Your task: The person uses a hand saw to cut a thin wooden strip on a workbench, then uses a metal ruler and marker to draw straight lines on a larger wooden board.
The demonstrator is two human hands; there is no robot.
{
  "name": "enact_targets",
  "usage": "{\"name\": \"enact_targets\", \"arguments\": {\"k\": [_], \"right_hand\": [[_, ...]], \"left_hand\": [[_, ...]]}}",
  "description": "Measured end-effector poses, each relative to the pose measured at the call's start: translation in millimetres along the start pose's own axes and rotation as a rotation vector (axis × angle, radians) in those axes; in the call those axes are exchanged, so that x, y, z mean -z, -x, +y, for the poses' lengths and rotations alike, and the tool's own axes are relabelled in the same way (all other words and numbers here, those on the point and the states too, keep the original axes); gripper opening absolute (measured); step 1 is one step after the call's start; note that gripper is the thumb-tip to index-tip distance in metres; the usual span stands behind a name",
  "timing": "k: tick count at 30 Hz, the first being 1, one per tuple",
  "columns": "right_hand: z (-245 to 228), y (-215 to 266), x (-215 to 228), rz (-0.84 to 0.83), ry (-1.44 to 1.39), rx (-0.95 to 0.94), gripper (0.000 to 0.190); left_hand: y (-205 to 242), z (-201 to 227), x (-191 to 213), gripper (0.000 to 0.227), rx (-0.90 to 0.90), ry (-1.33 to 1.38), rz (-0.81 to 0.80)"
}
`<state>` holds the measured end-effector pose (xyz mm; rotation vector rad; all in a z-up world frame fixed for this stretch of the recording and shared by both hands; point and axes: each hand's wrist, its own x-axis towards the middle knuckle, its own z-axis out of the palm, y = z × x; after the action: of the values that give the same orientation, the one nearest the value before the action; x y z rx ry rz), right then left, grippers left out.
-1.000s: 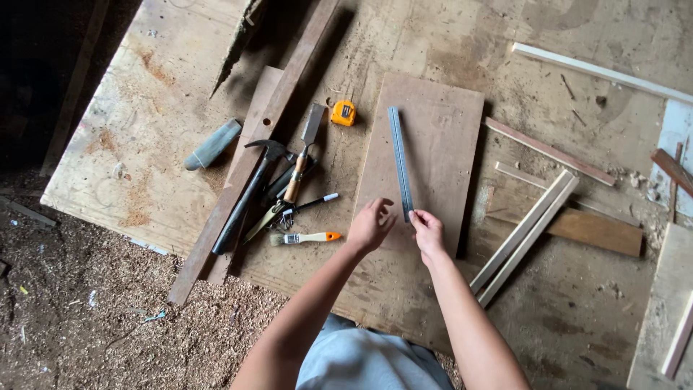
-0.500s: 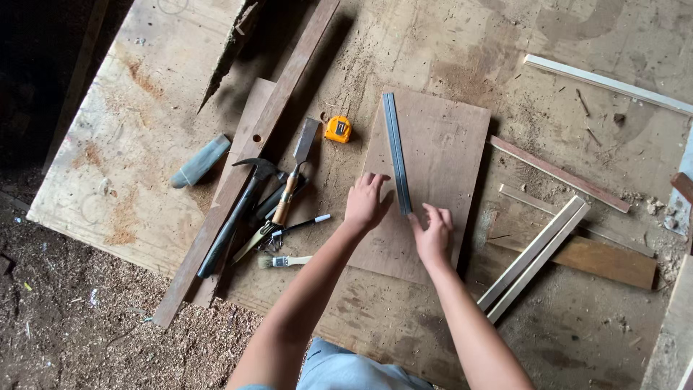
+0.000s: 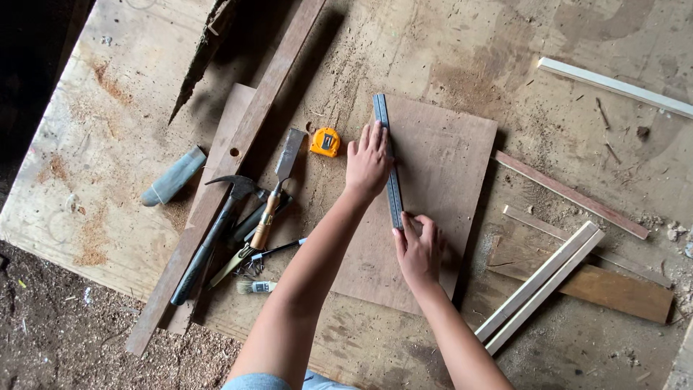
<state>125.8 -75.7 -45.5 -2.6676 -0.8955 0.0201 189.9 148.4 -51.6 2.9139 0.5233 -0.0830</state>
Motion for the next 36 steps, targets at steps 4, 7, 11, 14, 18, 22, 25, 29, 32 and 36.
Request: {"name": "enact_targets", "arguments": {"k": [4,7,11,14,18,22,25,29,32,36], "right_hand": [[-3,-2,5,-0.003,-0.022,0.006,0.043],[-5,-3,10,-0.017,-0.039,0.003,0.044],[-5,-4,8,-0.026,-0.031,-0.006,0.043],[-2,-3,0,-0.047,-0.021,-0.02,0.045],[12,-5,-8,-0.011,-0.069,-0.085,0.05],[31,-11,-1,0.262,0.013,-0.401,0.057],[34,-9,10,0.202,-0.064,-0.535,0.063],[22,-7,15,0.177,-0.184,-0.59,0.067],[11,0,15,0.089,-0.197,-0.731,0.067],[1,26,17,0.15,-0.209,-0.571,0.074]], "left_hand": [[-2,3,-3,0.07,0.031,0.0,-0.009],[1,5,-5,0.071,0.052,-0.006,-0.001],[0,4,-4,0.071,0.057,0.005,-0.006],[-1,3,-5,0.071,0.061,0.012,-0.038],[0,4,-8,0.07,0.079,0.021,0.028],[8,8,-11,0.076,0.171,0.24,0.125],[20,18,-14,0.079,0.238,0.357,0.128],[17,27,-14,0.083,0.242,0.385,0.134],[15,24,-12,0.082,0.178,0.418,0.154],[24,15,-8,0.083,0.103,0.466,0.118]]}}
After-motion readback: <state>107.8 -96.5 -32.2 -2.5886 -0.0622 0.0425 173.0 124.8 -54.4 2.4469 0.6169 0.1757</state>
